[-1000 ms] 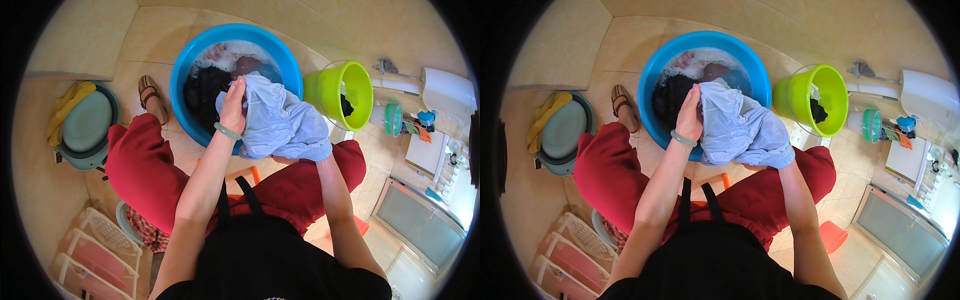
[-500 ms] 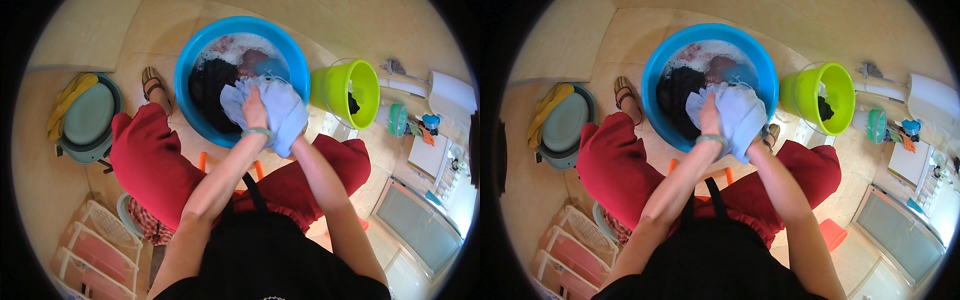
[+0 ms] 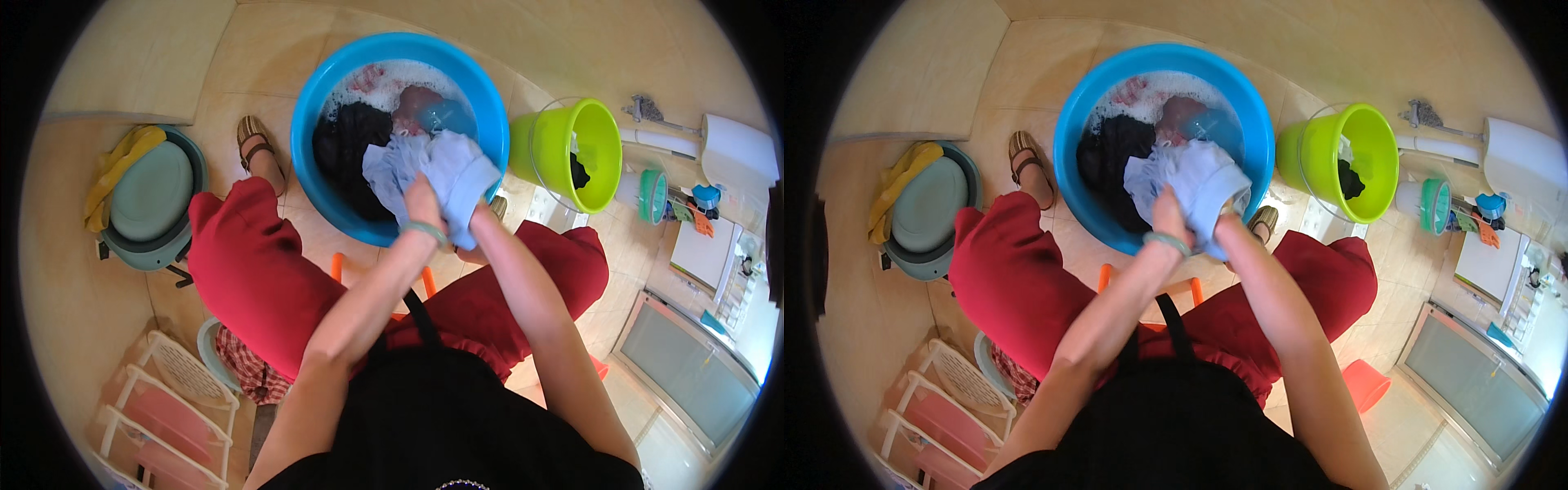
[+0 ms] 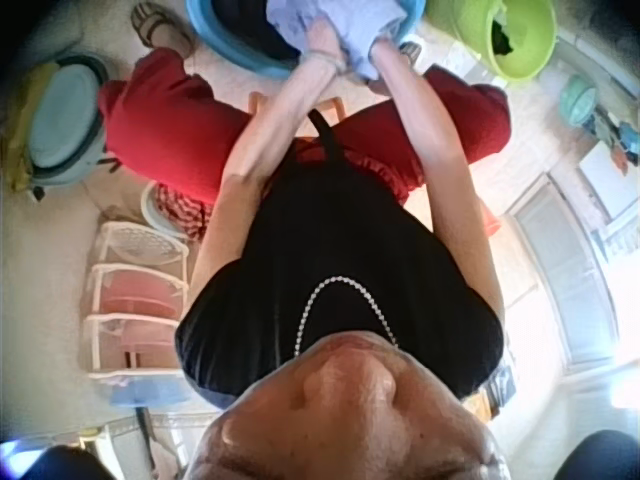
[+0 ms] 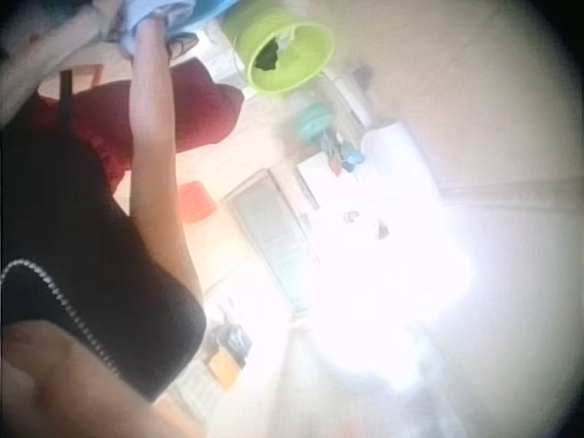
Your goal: The person hand-washes a light blue garment in a blue basin filled with soapy water. They repeatedly submerge, agitate, and wring the fabric to clean it, handling the item with both hands throughout the process.
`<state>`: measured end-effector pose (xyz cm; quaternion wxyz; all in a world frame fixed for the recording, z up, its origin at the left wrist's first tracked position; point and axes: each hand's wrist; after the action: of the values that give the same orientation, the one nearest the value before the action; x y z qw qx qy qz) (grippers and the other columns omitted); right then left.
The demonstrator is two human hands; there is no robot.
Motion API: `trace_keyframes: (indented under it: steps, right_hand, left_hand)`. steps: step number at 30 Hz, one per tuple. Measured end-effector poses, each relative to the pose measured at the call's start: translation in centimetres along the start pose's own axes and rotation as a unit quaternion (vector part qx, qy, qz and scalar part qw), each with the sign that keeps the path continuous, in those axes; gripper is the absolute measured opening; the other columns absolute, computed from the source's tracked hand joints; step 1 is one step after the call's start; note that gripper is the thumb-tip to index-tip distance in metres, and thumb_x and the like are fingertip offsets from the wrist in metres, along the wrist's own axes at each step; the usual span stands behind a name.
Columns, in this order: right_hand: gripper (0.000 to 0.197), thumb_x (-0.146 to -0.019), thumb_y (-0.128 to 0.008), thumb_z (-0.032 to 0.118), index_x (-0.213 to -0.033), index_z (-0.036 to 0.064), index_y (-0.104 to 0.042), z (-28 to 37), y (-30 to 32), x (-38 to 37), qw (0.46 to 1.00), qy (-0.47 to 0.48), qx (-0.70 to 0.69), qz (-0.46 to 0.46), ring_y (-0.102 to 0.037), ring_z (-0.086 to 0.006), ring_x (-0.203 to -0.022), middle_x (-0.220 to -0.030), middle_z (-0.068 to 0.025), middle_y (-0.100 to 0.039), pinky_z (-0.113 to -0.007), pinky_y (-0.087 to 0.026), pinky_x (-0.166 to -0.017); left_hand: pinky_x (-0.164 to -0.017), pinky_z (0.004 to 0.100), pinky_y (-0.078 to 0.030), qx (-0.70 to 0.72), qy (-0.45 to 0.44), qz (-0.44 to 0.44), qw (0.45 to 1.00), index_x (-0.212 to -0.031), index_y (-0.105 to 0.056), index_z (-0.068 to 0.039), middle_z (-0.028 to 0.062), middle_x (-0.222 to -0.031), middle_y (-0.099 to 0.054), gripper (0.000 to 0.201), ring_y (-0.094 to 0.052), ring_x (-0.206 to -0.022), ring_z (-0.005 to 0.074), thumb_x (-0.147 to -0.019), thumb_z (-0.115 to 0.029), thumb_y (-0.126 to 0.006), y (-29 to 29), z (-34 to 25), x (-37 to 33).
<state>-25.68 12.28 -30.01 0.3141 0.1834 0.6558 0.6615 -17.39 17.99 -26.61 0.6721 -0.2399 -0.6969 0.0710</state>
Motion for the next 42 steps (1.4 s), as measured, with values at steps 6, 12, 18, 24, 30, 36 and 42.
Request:
trace_keyframes:
  steps: [6, 12, 18, 24, 30, 36, 42]
  right_hand:
    - [0.042, -0.086, -0.045, 0.034, -0.114, 0.003, -0.055, 2.8, 4.8, -3.2, 0.97, -0.096, -0.023, 0.223, -0.043, -0.033, -0.114, -0.118, -0.0171, -0.052, -0.041, -0.031, -0.1]
    - [0.04, -0.085, -0.045, 0.033, -0.111, 0.0033, -0.055, 8.0, 7.3, 1.2, 0.985, -0.023, -0.134, 0.109, -0.045, -0.0332, -0.112, -0.117, -0.0199, -0.05, -0.041, -0.033, -0.098]
    - [0.033, -0.084, -0.045, 0.033, -0.101, 0.0065, -0.058, -0.2, 1.7, -2.8, 0.997, 0.007, 0.069, 0.037, -0.05, -0.0332, -0.102, -0.107, -0.0191, -0.054, -0.042, -0.039, -0.089]
    - [0.034, -0.084, -0.046, 0.034, -0.1, 0.006, -0.058, 5.9, 6.0, 1.1, 0.991, -0.01, -0.103, 0.08, -0.051, -0.0336, -0.1, -0.106, -0.0193, -0.055, -0.042, -0.039, -0.087]
    - [0.036, -0.084, -0.047, 0.034, -0.101, 0.0052, -0.058, 5.4, 5.2, 0.0, 0.99, -0.022, -0.088, 0.11, -0.05, -0.0341, -0.101, -0.107, -0.0198, -0.055, -0.042, -0.039, -0.086]
    - [0.036, -0.084, -0.047, 0.036, -0.098, 0.0043, -0.058, -0.2, 0.8, -1.7, 0.997, -0.063, -0.032, 0.019, -0.052, -0.0348, -0.097, -0.104, -0.0199, -0.056, -0.043, -0.041, -0.083]
    - [0.038, -0.085, -0.045, 0.036, -0.1, 0.0033, -0.058, 8.6, 9.4, -0.4, 0.992, -0.009, -0.08, 0.102, -0.051, -0.0356, -0.1, -0.104, -0.0203, -0.056, -0.043, -0.039, -0.086]
  left_hand:
    - [-0.084, 0.0369, -0.049, -0.069, -0.024, 0.017, 0.997, -0.114, -0.056, 0.001, 0.0113, -0.109, -0.062, 0.041, -0.061, -0.095, 0.0232, -0.095, -0.033, -0.042, 1.3, -0.5, -2.4]
    - [-0.077, 0.0353, -0.05, 0.085, -0.036, 0.196, 0.976, -0.104, -0.061, 0.001, 0.0108, -0.097, -0.064, 0.042, -0.061, -0.086, 0.0227, -0.095, -0.036, -0.043, 1.7, -3.2, -2.6]
    - [-0.081, 0.0363, -0.05, -0.104, -0.022, -0.028, 0.994, -0.11, -0.057, 0.0, 0.0103, -0.105, -0.063, 0.038, -0.062, -0.092, 0.024, -0.093, -0.032, -0.046, 2.0, 1.5, -3.7]
    - [-0.078, 0.0356, -0.051, -0.153, -0.122, 0.136, 0.971, -0.107, -0.059, 0.0, 0.0089, -0.099, -0.065, 0.034, -0.063, -0.088, 0.0234, -0.093, -0.029, -0.047, 3.4, -1.6, -4.4]
    - [-0.08, 0.0382, -0.05, 0.061, -0.016, 0.143, 0.988, -0.107, -0.059, 0.0, 0.0123, -0.1, -0.064, 0.041, -0.061, -0.09, 0.0258, -0.094, -0.036, -0.045, 1.6, -2.9, -1.3]
    - [-0.087, 0.0361, -0.048, -0.094, 0.017, -0.001, 0.995, -0.111, -0.057, -0.001, 0.0113, -0.106, -0.063, 0.038, -0.061, -0.096, 0.0248, -0.093, -0.032, -0.044, 0.9, 0.0, -1.9]
    - [-0.075, 0.0406, -0.053, 0.108, 0.109, 0.221, 0.963, -0.102, -0.06, -0.002, 0.0134, -0.096, -0.064, 0.028, -0.063, -0.083, 0.0264, -0.09, -0.024, -0.047, 2.8, -4.0, -1.5]
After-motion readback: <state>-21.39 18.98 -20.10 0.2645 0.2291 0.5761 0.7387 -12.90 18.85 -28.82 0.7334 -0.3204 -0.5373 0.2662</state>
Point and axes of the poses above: each hand's wrist, its own x-axis away from the middle knuckle, its own y-axis out of the back of the hand, z = x × y
